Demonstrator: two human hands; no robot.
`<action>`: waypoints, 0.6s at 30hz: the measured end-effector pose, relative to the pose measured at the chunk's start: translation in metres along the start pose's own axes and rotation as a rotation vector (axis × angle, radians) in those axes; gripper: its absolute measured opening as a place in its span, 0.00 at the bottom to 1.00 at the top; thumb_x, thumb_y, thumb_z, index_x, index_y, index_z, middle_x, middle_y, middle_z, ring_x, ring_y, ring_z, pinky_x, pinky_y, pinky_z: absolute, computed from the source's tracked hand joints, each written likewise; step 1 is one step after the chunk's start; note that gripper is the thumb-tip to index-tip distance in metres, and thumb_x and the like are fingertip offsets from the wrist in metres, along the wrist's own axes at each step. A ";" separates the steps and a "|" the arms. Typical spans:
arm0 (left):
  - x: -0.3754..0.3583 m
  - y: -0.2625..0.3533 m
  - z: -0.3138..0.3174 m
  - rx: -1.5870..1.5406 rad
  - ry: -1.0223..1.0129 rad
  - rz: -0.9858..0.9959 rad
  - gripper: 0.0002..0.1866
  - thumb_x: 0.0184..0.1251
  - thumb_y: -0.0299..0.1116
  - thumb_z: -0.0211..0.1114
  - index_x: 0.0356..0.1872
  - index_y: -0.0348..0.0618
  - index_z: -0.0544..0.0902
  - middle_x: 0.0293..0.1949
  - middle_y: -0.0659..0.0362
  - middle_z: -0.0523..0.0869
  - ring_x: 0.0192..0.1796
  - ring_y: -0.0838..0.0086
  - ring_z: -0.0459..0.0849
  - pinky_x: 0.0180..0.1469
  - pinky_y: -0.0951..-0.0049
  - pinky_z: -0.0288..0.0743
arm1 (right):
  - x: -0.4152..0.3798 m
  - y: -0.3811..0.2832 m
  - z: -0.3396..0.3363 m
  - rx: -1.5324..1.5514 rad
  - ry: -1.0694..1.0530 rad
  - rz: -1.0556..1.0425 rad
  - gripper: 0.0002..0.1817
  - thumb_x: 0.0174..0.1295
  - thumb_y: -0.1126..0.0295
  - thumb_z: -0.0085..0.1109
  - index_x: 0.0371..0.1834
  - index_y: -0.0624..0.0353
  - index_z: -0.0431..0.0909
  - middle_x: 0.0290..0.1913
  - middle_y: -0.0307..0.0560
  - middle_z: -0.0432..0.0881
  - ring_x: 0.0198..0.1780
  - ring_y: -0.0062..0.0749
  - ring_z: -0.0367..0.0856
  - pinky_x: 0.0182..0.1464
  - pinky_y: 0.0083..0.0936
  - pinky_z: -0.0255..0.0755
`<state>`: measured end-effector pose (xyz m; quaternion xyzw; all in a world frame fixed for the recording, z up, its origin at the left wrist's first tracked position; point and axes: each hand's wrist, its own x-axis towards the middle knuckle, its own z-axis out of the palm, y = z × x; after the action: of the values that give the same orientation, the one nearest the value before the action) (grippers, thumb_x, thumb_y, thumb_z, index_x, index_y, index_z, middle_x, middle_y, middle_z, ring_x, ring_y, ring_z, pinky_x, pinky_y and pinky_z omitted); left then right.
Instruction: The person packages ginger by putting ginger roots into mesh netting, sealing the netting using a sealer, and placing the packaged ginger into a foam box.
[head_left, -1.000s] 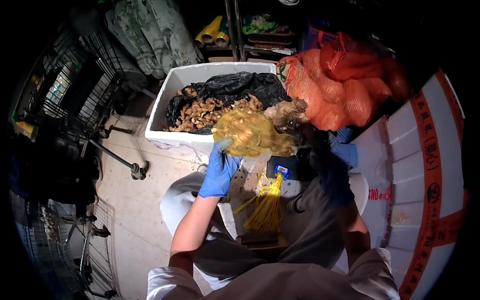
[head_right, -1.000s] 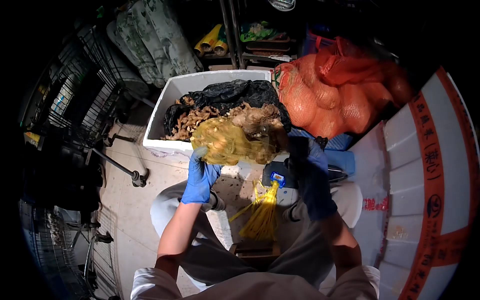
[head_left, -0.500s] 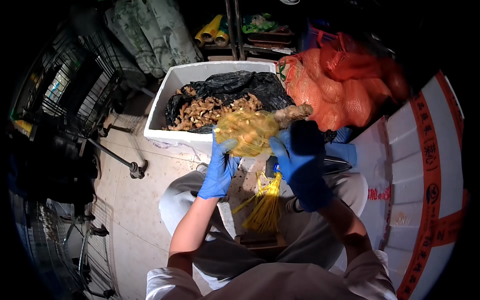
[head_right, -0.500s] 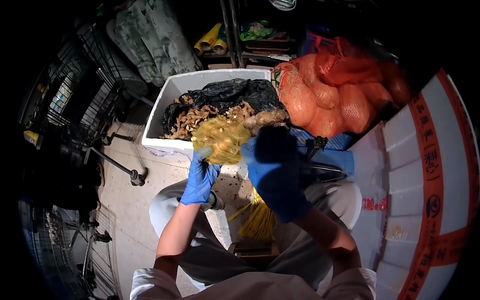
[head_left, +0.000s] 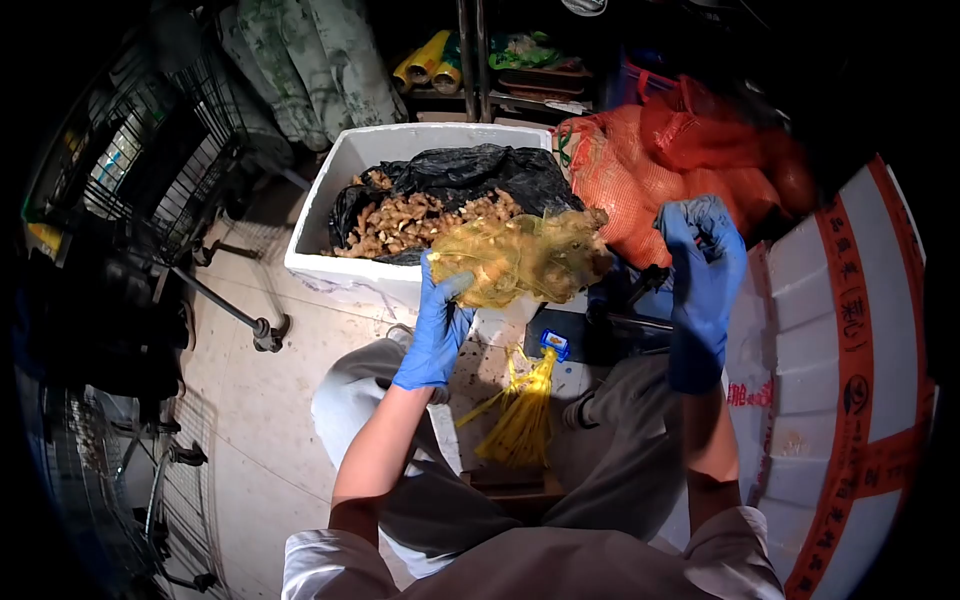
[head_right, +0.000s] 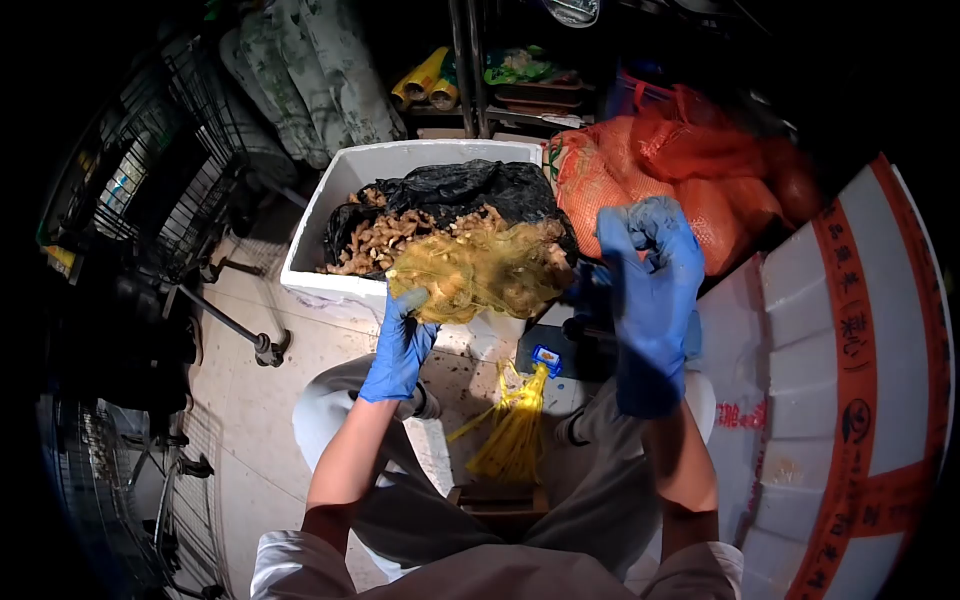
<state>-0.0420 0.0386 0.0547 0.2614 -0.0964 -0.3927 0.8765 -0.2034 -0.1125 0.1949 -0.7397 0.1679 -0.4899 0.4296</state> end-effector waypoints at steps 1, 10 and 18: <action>0.001 0.002 0.001 0.033 -0.012 0.017 0.34 0.47 0.21 0.55 0.57 0.51 0.53 0.49 0.54 0.67 0.51 0.66 0.70 0.52 0.67 0.68 | 0.005 0.002 -0.003 -0.002 0.006 0.000 0.06 0.52 0.74 0.49 0.20 0.62 0.68 0.24 0.33 0.66 0.28 0.12 0.63 0.33 0.10 0.58; -0.020 0.016 0.008 -0.019 -0.131 -0.118 0.42 0.39 0.19 0.57 0.61 0.50 0.51 0.56 0.56 0.62 0.58 0.64 0.62 0.59 0.65 0.58 | 0.034 0.012 -0.017 0.323 -0.685 0.501 0.08 0.50 0.71 0.53 0.29 0.65 0.74 0.29 0.40 0.75 0.33 0.19 0.71 0.37 0.14 0.63; -0.027 0.007 -0.021 0.135 -0.157 -0.162 0.33 0.41 0.33 0.61 0.54 0.43 0.62 0.50 0.53 0.69 0.51 0.59 0.70 0.55 0.58 0.63 | 0.014 0.024 -0.005 0.109 -1.014 0.069 0.10 0.47 0.71 0.58 0.32 0.63 0.74 0.31 0.43 0.77 0.34 0.23 0.73 0.38 0.19 0.68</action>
<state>-0.0481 0.0706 0.0419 0.2950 -0.1695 -0.4739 0.8122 -0.1965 -0.1382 0.1846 -0.8549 -0.0630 -0.0631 0.5111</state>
